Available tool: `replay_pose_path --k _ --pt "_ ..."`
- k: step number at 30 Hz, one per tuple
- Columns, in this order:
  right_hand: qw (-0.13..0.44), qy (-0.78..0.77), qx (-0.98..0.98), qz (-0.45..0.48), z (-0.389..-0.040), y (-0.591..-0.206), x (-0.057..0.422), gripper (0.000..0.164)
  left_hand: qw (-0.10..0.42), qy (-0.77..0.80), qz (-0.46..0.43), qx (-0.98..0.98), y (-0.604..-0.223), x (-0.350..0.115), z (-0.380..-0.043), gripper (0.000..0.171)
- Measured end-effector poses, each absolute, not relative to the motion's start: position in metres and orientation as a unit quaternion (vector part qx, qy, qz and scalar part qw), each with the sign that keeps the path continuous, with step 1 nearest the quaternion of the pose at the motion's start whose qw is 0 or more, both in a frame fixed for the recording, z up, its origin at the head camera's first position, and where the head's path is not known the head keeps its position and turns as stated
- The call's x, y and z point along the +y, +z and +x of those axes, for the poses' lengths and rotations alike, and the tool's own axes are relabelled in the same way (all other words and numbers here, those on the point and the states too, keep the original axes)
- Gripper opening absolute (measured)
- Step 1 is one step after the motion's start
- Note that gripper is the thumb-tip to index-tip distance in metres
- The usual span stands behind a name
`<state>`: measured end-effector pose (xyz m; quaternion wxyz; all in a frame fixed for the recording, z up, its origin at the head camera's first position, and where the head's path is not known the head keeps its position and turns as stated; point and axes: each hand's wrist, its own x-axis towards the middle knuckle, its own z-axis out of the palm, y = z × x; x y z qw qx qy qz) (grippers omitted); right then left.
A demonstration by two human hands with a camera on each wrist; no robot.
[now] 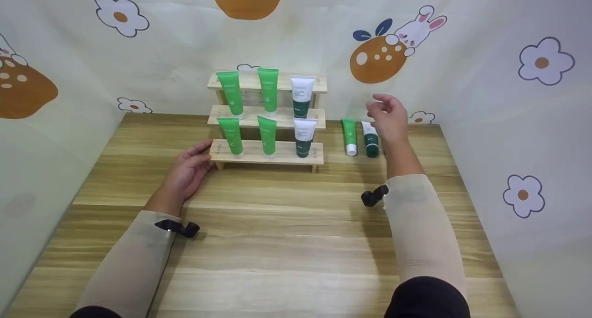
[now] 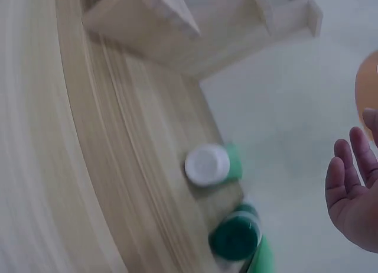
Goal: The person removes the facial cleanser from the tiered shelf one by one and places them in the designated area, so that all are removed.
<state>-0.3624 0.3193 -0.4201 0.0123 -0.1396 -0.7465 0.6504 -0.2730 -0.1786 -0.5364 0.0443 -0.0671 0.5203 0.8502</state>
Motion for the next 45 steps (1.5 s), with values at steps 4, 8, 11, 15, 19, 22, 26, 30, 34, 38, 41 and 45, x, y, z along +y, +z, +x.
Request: replay_pose_path --k 4,8,11,15,19,22,26,30,34,38,41,45 --pt "0.016 0.672 -0.733 -0.103 -0.357 -0.414 0.302 0.06 0.038 0.853 -0.069 0.515 -0.536 -0.178 -0.274 0.054" --pt "0.016 0.678 -0.731 -0.077 -0.353 -0.41 0.289 0.054 0.039 0.852 -0.074 0.517 -0.537 -0.177 -0.274 0.054" --pt "0.018 0.687 -0.724 -0.058 -0.352 -0.407 0.28 0.051 0.042 0.849 -0.077 0.521 -0.537 -0.178 -0.274 0.054" --pt "0.023 0.7 -0.714 -0.02 -0.351 -0.403 0.265 0.048 0.047 0.849 -0.077 0.521 -0.537 -0.179 -0.274 0.055" --pt "0.031 0.701 -0.712 0.005 -0.348 -0.396 0.25 0.046 0.049 0.849 -0.073 0.522 -0.537 -0.179 -0.274 0.055" --pt "0.034 0.704 -0.709 0.013 -0.347 -0.39 0.24 0.046 0.05 0.848 -0.072 0.522 -0.537 -0.18 -0.273 0.055" --pt "0.029 0.708 -0.706 0.02 -0.347 -0.383 0.229 0.045 0.05 0.848 -0.071 0.522 -0.537 -0.181 -0.273 0.055" --pt "0.026 0.715 -0.698 0.026 -0.346 -0.379 0.222 0.045 0.051 0.851 -0.069 0.517 -0.538 -0.18 -0.273 0.055" --pt "0.022 0.718 -0.694 0.035 -0.348 -0.376 0.215 0.046 0.049 0.856 -0.064 0.511 -0.538 -0.18 -0.274 0.056" --pt "0.02 0.716 -0.697 0.038 -0.349 -0.375 0.21 0.048 0.047 0.858 -0.061 0.508 -0.538 -0.18 -0.274 0.057" --pt "0.018 0.712 -0.701 0.037 -0.35 -0.375 0.205 0.046 0.044 0.858 -0.061 0.508 -0.538 -0.18 -0.273 0.058" --pt "0.015 0.711 -0.702 0.037 -0.352 -0.375 0.199 0.044 0.042 0.859 -0.065 0.506 -0.538 -0.179 -0.273 0.057"
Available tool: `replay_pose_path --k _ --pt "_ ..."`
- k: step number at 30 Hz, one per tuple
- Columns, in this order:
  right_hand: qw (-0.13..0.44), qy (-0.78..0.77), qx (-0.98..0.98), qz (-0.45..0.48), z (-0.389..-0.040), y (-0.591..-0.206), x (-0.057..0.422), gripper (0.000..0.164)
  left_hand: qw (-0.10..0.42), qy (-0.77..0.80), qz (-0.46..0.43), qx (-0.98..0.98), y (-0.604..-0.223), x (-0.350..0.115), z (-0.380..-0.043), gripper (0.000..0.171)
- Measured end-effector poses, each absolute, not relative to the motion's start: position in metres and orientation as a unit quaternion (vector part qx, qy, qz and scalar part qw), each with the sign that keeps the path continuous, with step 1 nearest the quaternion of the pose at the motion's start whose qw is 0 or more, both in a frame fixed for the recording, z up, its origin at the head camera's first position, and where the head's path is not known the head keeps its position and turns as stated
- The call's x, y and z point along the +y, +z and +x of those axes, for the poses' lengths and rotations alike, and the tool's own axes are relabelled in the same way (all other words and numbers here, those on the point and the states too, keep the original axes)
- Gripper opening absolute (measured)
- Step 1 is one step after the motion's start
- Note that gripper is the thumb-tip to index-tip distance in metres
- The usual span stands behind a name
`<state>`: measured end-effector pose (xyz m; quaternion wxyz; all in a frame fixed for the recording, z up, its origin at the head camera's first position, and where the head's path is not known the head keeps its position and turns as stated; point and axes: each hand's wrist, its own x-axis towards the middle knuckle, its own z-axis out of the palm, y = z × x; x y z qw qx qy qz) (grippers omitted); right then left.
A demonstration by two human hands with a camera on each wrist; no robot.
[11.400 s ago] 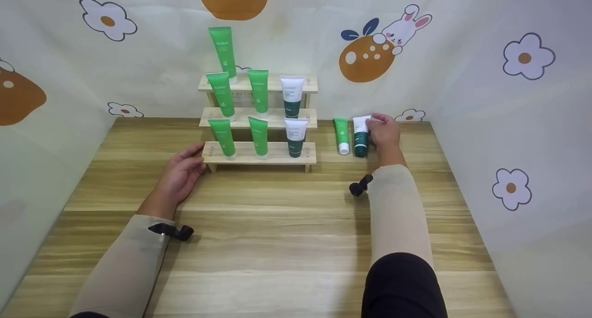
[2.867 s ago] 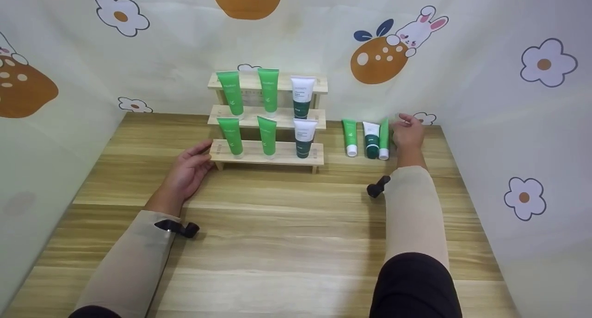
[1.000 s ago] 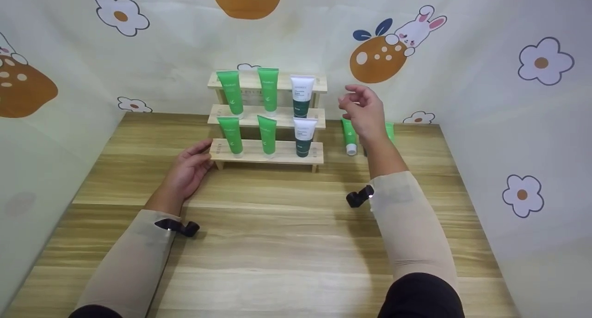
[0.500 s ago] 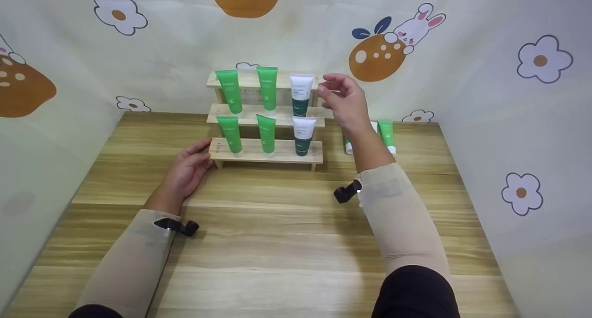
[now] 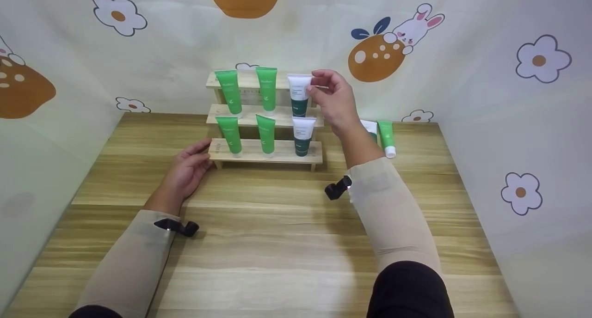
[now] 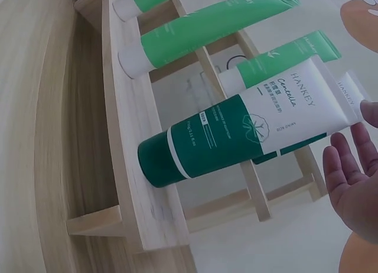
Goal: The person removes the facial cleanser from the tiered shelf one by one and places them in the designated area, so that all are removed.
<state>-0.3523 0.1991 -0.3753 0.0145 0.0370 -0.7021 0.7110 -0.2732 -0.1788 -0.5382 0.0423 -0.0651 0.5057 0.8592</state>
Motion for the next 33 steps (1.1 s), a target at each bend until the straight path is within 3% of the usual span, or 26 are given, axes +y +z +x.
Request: replay_pose_path --k 15,23,33 --pt "0.019 0.713 -0.7 0.043 -0.354 -0.38 0.194 0.045 0.04 0.859 -0.063 0.507 -0.538 -0.178 -0.273 0.056" --pt "0.034 0.714 -0.698 0.035 -0.352 -0.384 0.216 0.041 0.042 0.851 -0.063 0.52 -0.538 -0.179 -0.273 0.054" --pt "0.059 0.739 -0.671 0.007 -0.346 -0.387 0.254 0.047 0.048 0.852 -0.062 0.518 -0.54 -0.18 -0.275 0.054"
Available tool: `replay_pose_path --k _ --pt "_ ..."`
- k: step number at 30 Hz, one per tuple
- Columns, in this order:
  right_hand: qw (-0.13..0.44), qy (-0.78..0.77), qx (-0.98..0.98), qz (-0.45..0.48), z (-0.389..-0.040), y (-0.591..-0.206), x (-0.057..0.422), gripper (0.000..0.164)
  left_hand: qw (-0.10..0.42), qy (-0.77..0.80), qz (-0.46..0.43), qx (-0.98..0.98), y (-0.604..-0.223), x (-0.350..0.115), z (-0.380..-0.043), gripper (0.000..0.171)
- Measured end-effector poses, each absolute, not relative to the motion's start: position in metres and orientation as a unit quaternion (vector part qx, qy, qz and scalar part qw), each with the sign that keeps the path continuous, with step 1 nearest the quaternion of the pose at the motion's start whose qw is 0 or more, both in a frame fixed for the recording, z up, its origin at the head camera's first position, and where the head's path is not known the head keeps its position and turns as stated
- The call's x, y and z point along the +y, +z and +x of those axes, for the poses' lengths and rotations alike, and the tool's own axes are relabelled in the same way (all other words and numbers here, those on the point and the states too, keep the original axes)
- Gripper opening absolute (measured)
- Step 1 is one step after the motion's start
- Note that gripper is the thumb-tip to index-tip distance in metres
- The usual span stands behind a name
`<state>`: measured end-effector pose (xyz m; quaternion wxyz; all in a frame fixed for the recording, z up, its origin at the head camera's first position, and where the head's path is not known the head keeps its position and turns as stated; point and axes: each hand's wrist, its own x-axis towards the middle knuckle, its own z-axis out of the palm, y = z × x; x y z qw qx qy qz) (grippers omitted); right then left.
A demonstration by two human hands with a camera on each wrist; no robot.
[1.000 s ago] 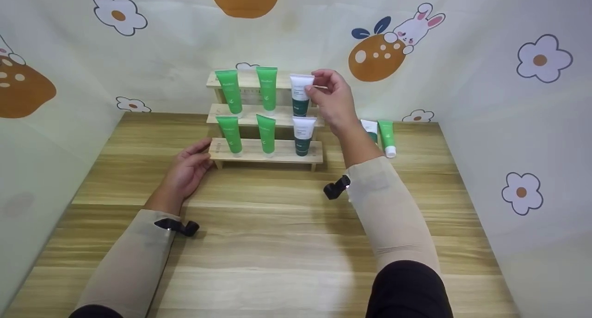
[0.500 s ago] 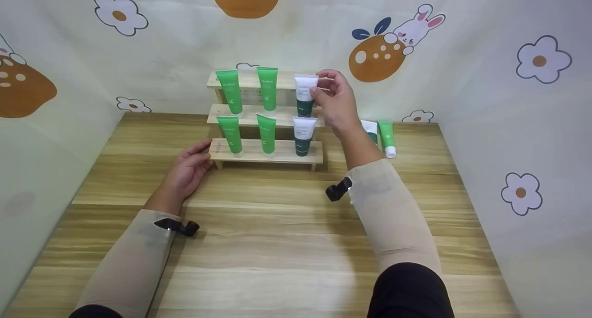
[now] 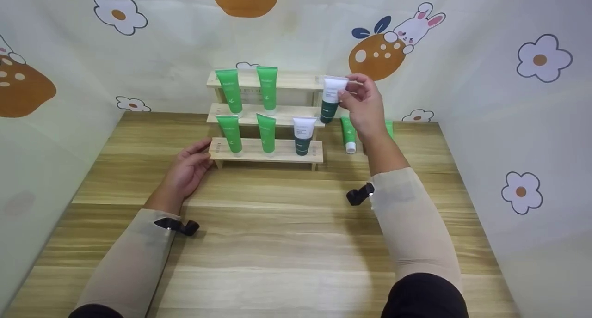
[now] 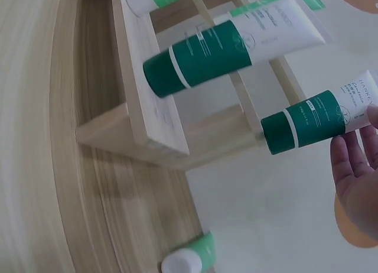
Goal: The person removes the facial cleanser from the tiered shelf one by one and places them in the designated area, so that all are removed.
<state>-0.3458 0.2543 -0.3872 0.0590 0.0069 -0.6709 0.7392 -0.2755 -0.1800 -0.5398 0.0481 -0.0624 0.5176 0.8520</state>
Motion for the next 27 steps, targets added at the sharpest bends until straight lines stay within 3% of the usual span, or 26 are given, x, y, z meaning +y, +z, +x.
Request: replay_pose_path --k 27 --pt "0.08 0.729 -0.667 -0.13 -0.344 -0.41 0.361 0.065 0.043 0.849 -0.074 0.522 -0.539 -0.18 -0.274 0.054"
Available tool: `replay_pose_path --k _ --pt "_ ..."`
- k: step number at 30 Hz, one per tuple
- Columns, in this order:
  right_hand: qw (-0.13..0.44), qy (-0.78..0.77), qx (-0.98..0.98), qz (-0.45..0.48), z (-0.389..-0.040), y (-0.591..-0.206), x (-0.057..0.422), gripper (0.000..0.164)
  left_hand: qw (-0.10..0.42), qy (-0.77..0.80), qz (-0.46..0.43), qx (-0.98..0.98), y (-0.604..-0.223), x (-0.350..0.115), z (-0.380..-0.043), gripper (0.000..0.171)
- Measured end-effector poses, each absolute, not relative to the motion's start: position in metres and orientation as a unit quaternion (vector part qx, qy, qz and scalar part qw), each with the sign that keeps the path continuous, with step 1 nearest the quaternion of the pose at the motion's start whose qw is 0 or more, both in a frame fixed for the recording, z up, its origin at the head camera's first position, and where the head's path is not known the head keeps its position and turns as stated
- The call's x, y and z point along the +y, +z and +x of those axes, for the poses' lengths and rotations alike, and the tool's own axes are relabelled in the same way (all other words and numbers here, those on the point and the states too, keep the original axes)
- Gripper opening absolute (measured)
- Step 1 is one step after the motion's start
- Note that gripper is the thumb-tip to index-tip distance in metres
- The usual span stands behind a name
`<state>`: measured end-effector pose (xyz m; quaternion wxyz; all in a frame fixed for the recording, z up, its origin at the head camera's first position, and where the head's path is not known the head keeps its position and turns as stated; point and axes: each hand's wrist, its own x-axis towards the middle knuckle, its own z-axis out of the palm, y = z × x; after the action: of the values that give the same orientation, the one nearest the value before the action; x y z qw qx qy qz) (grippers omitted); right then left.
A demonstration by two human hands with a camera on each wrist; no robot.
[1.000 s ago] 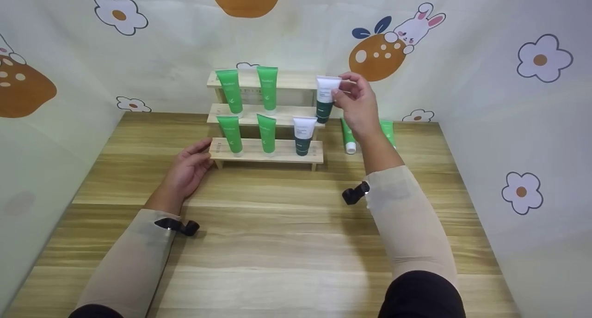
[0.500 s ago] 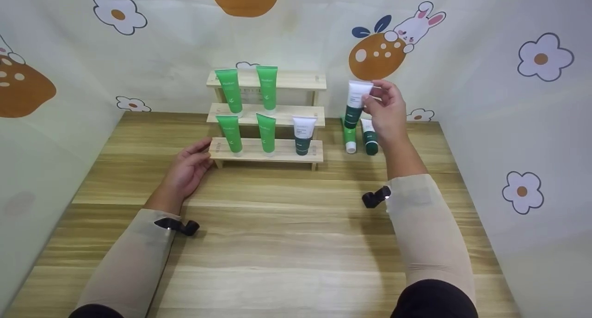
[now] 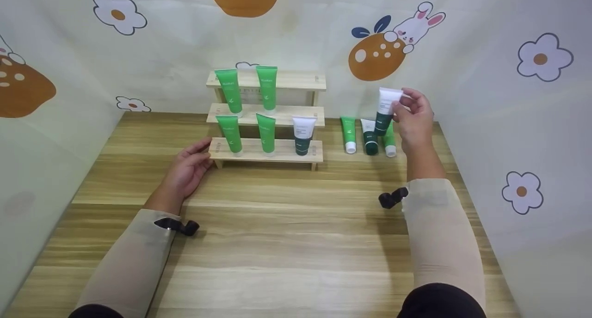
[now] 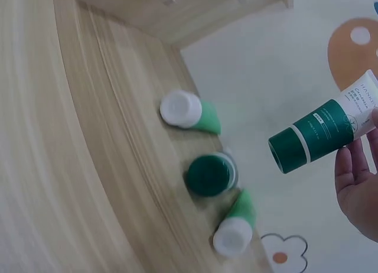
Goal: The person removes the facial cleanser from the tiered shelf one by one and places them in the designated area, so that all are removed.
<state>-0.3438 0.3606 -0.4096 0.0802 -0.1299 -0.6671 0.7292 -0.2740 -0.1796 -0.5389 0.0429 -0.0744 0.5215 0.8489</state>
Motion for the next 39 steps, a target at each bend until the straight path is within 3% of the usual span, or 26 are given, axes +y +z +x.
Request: replay_pose_path --k 17,39 --pt "0.079 0.731 -0.644 -0.211 -0.344 -0.436 0.41 0.058 0.049 0.848 -0.072 0.523 -0.538 -0.18 -0.273 0.055" --pt "0.032 0.653 -0.706 -0.272 -0.366 -0.464 0.421 0.059 0.046 0.85 -0.069 0.52 -0.539 -0.18 -0.273 0.054"
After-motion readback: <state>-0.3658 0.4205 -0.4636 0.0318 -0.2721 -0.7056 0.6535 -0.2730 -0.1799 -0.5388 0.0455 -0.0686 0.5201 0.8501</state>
